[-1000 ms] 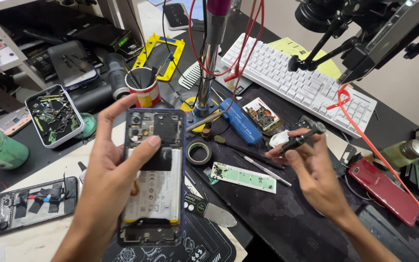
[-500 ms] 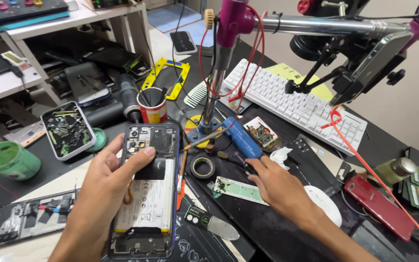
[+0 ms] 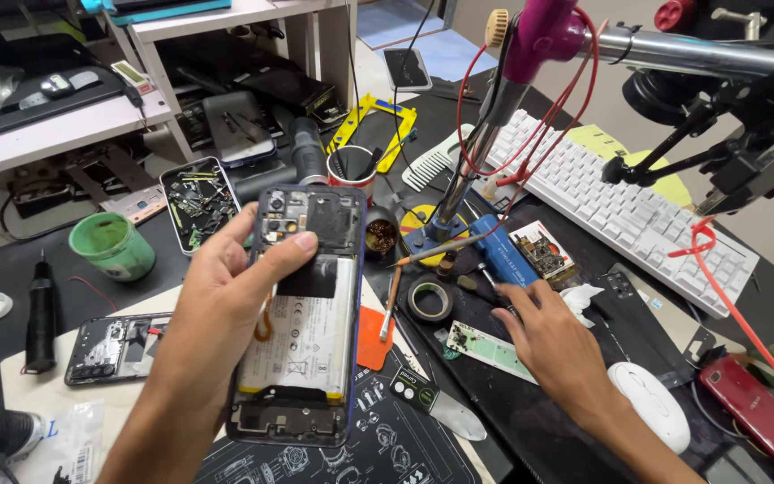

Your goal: The person removes the back cover of a smartphone, manipulates internal components by hand, and uses a screwdriver to remove screws from the internal circuit board.

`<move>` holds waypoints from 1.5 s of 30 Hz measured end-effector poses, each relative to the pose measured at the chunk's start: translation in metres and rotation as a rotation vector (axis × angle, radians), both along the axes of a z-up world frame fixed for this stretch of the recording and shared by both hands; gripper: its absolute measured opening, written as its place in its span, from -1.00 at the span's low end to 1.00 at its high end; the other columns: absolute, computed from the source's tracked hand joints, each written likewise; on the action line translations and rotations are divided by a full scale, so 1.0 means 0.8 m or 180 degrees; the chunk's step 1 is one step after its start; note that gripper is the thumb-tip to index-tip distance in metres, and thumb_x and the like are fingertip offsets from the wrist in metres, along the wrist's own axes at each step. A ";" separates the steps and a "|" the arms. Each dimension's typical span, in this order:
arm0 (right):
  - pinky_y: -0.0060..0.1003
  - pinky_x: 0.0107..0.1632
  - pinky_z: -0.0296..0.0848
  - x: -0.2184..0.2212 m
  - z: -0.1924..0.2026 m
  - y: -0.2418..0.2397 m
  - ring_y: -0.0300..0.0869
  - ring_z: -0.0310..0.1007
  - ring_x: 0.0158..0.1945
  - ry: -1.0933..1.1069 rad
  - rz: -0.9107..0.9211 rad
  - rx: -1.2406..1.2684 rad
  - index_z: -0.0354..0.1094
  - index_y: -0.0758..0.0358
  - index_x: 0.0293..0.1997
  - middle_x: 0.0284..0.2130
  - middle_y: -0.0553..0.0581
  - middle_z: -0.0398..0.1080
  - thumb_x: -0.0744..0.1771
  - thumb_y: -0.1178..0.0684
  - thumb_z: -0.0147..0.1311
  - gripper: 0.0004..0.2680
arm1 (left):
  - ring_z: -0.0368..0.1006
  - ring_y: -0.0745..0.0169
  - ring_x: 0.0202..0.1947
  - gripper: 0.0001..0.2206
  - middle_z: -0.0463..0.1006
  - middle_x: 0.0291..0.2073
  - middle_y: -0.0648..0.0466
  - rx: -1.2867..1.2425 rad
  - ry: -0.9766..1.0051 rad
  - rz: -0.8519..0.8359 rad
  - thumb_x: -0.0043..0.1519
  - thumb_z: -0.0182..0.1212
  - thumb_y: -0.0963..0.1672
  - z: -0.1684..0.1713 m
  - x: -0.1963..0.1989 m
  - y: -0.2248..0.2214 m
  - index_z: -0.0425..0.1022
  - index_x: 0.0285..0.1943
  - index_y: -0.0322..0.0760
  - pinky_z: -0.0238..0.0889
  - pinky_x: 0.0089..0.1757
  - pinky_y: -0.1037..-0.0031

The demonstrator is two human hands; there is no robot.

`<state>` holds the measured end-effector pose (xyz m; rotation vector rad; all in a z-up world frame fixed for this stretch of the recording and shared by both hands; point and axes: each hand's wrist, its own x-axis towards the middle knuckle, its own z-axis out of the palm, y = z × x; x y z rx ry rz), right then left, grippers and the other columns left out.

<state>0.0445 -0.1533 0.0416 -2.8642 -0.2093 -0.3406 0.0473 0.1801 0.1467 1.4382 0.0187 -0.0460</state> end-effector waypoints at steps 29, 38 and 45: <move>-0.23 0.27 0.33 -0.139 -0.071 -0.088 -0.14 0.42 0.20 0.2382 0.0709 0.4688 0.02 0.40 0.43 0.15 0.28 0.44 0.31 0.19 0.18 -0.48 | 0.63 0.17 -0.41 -0.67 0.61 -0.24 -0.08 -0.0387 0.1003 -0.1326 0.29 0.13 -0.03 -0.175 -0.031 -0.159 0.43 0.01 -0.41 0.53 -0.34 0.41; -0.32 0.29 0.36 -0.178 -0.038 -0.109 -0.20 0.42 0.20 0.2293 0.0957 0.5148 0.02 0.37 0.46 0.12 0.20 0.43 0.36 0.17 0.14 -0.51 | 0.64 0.25 -0.20 -0.65 0.71 -0.16 -0.03 -0.0851 0.1596 -0.1643 0.19 0.24 -0.10 -0.184 -0.059 -0.296 0.51 0.11 -0.40 0.48 -0.14 0.36; -0.35 0.25 0.39 -0.214 -0.051 -0.161 -0.24 0.44 0.19 0.2236 0.0480 0.5054 0.07 0.35 0.39 0.12 0.17 0.46 0.36 0.12 0.13 -0.57 | 0.65 0.27 -0.19 -0.64 0.71 -0.14 -0.06 -0.0993 0.1556 -0.1646 0.15 0.31 -0.18 -0.244 -0.069 -0.352 0.53 0.14 -0.39 0.51 -0.16 0.43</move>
